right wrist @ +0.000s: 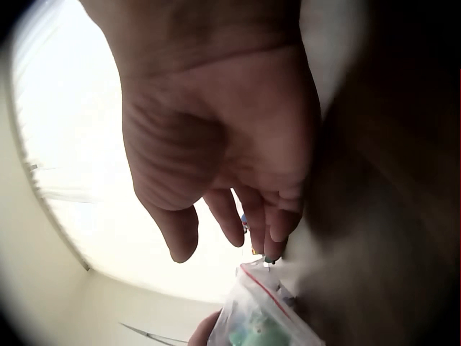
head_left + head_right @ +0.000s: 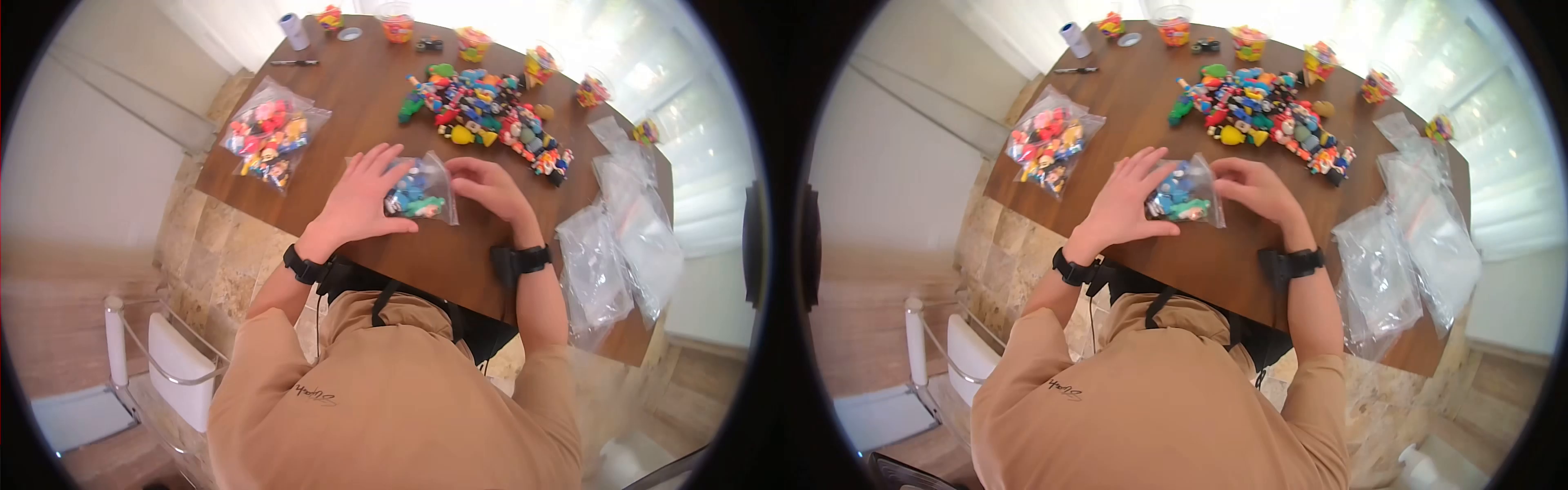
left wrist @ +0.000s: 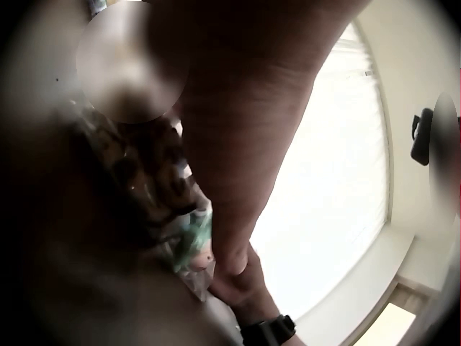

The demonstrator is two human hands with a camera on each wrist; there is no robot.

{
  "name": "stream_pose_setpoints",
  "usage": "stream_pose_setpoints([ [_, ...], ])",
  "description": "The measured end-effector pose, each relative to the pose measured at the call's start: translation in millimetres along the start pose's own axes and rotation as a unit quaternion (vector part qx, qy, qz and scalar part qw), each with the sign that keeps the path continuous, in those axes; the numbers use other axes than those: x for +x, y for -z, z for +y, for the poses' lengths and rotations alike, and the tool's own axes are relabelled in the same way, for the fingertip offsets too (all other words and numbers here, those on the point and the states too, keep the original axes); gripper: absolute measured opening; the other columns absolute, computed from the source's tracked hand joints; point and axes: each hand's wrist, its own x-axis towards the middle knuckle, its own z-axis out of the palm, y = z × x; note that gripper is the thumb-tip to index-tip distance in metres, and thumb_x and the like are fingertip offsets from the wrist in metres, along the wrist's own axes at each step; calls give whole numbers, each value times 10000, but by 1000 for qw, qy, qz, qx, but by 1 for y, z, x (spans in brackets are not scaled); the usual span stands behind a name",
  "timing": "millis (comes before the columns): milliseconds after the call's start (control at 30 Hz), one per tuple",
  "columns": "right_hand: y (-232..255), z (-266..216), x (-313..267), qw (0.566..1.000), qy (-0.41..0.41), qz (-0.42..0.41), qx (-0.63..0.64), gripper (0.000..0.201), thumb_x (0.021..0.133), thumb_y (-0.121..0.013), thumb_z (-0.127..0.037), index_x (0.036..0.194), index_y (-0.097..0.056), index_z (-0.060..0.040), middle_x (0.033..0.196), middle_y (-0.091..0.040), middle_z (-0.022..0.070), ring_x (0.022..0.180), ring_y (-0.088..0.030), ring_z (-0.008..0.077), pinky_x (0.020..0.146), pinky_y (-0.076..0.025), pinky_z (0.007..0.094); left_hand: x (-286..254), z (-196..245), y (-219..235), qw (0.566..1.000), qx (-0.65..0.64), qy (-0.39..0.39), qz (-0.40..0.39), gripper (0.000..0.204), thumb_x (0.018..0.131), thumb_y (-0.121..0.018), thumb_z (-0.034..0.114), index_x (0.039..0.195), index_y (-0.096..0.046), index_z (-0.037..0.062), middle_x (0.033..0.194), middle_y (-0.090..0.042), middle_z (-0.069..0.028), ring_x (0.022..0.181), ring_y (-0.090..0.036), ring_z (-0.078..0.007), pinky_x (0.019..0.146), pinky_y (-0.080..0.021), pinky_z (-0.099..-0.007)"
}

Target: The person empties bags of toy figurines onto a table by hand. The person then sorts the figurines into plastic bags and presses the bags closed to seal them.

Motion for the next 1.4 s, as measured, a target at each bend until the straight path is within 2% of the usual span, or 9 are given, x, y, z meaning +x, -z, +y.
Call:
stream_pose_setpoints([
  [33,-5,1,1,1000,-6,-16,-25,414,942,-658,-178,1287,-562,31,1150,-651,73,1012,-625,118,829,-516,272,2,-1,-10,999,-4,24,21,882,677,-827,470,1405,-497,98,1477,-431,-172,1379,-383,-381,1130,-321,-501],
  [167,-25,0,4,989,-31,105,-96,380,914,-699,-239,1177,-614,23,965,-678,78,783,-628,105,623,-531,284,14,5,-22,998,9,31,51,779,736,-788,492,1334,-555,50,1408,-509,-168,1299,-471,-374,1082,-377,-483],
  [300,-18,-3,2,993,-16,48,-106,241,877,-655,-235,865,-703,1,664,-645,51,573,-585,109,557,-491,263,20,6,-21,1000,3,16,10,795,709,-812,446,1342,-543,48,1396,-519,-167,1267,-496,-376,1059,-407,-454],
  [333,-17,0,1,992,-15,73,-100,241,877,-655,-235,865,-703,1,664,-645,51,573,-585,109,557,-491,263,19,5,-20,1000,8,18,8,807,701,-819,431,1351,-535,46,1396,-518,-169,1263,-497,-380,1057,-410,-448],
  [400,-14,10,4,1000,4,13,-11,204,849,-619,-185,815,-702,-1,630,-638,48,539,-586,115,532,-481,270,20,4,-17,1000,-14,2,-12,814,710,-810,422,1368,-521,41,1403,-513,-173,1277,-493,-374,1071,-402,-442],
  [733,-12,21,10,998,58,-2,25,170,825,-589,-93,753,-665,41,670,-670,98,605,-676,163,581,-571,284,22,-8,-27,995,-103,3,-1,787,675,-812,284,1354,-523,11,1386,-520,-190,1268,-511,-365,1077,-396,-432],
  [1133,-14,15,4,992,72,10,-99,234,923,-558,-209,863,-646,0,676,-670,87,588,-684,170,555,-527,299,22,-10,-29,996,-85,10,37,826,669,-841,401,1339,-548,18,1390,-525,-192,1257,-524,-368,1068,-410,-441],
  [1333,-13,4,-5,999,24,29,-39,253,978,-532,-217,873,-621,-5,710,-638,53,626,-638,136,609,-536,290,28,-6,-14,996,-80,-22,18,784,656,-869,340,1322,-568,55,1390,-525,-164,1266,-517,-361,1063,-422,-438],
  [1400,-12,1,-7,993,7,18,119,220,983,-545,-188,880,-622,-10,777,-648,44,685,-627,116,645,-549,281,31,16,1,997,-36,-36,62,692,662,-869,299,1255,-605,56,1326,-558,-157,1213,-545,-355,1025,-445,-429],
])
